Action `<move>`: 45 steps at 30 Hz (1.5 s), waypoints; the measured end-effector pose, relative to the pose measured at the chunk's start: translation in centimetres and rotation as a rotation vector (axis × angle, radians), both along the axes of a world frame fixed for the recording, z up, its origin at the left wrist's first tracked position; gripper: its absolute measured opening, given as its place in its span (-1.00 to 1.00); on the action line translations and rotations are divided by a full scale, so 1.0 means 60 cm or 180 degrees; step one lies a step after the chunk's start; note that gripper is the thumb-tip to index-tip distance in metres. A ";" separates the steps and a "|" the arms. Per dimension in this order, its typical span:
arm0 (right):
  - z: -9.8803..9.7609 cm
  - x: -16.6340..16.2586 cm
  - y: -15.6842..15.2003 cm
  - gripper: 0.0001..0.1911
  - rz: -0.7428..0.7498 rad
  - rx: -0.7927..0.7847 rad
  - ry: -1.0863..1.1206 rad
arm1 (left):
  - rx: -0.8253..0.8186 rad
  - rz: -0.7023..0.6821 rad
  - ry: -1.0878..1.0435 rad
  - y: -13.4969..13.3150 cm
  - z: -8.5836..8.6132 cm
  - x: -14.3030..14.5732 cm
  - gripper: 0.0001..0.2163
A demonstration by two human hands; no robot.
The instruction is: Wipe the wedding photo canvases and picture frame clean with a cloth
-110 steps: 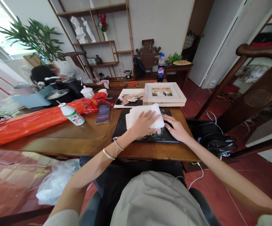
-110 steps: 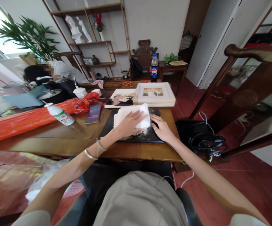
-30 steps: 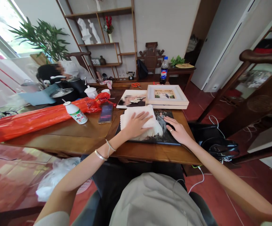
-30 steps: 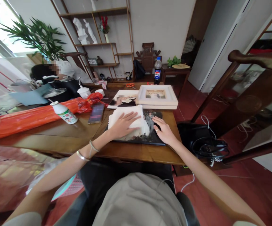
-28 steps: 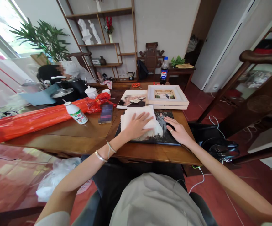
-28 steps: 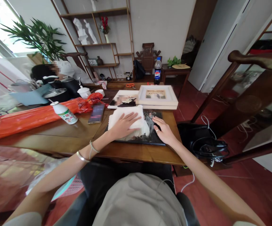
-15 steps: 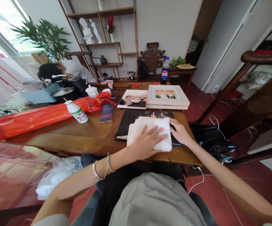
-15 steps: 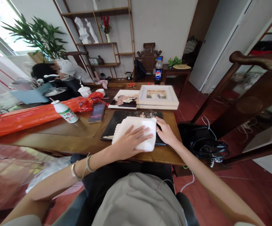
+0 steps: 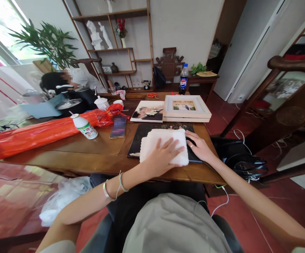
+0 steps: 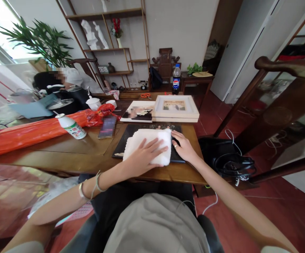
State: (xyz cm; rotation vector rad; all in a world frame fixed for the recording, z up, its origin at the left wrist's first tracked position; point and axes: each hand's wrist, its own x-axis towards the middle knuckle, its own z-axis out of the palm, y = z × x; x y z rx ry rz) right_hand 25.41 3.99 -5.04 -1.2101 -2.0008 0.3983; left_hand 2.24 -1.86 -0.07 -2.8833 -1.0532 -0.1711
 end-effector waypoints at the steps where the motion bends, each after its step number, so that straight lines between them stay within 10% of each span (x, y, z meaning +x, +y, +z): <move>1: 0.000 0.001 0.000 -0.57 0.0016 -0.0010 -0.0014 | 0.0004 -0.0075 0.0002 -0.014 0.000 0.004 -0.43; 5: 0.000 0.003 -0.001 -0.51 0.0106 -0.0002 -0.0057 | -0.0040 -0.0267 -0.0064 -0.030 0.001 0.005 -0.42; 15: 0.000 -0.003 0.000 -0.60 0.0030 -0.0002 0.0065 | -0.0047 0.0509 -0.0114 0.092 -0.001 -0.028 -0.46; 27: 0.000 0.001 -0.001 -0.53 0.0090 0.0041 0.0024 | 0.0060 -0.0004 -0.0005 -0.015 0.001 0.026 -0.43; 38: 0.000 -0.002 0.001 -0.60 0.0000 -0.0024 0.0036 | 0.0018 0.0417 -0.0301 0.142 -0.010 -0.072 -0.37; 45: -0.002 -0.001 0.001 -0.60 -0.0001 -0.0034 0.0086 | 0.0094 0.0618 -0.0261 0.163 -0.013 -0.096 -0.45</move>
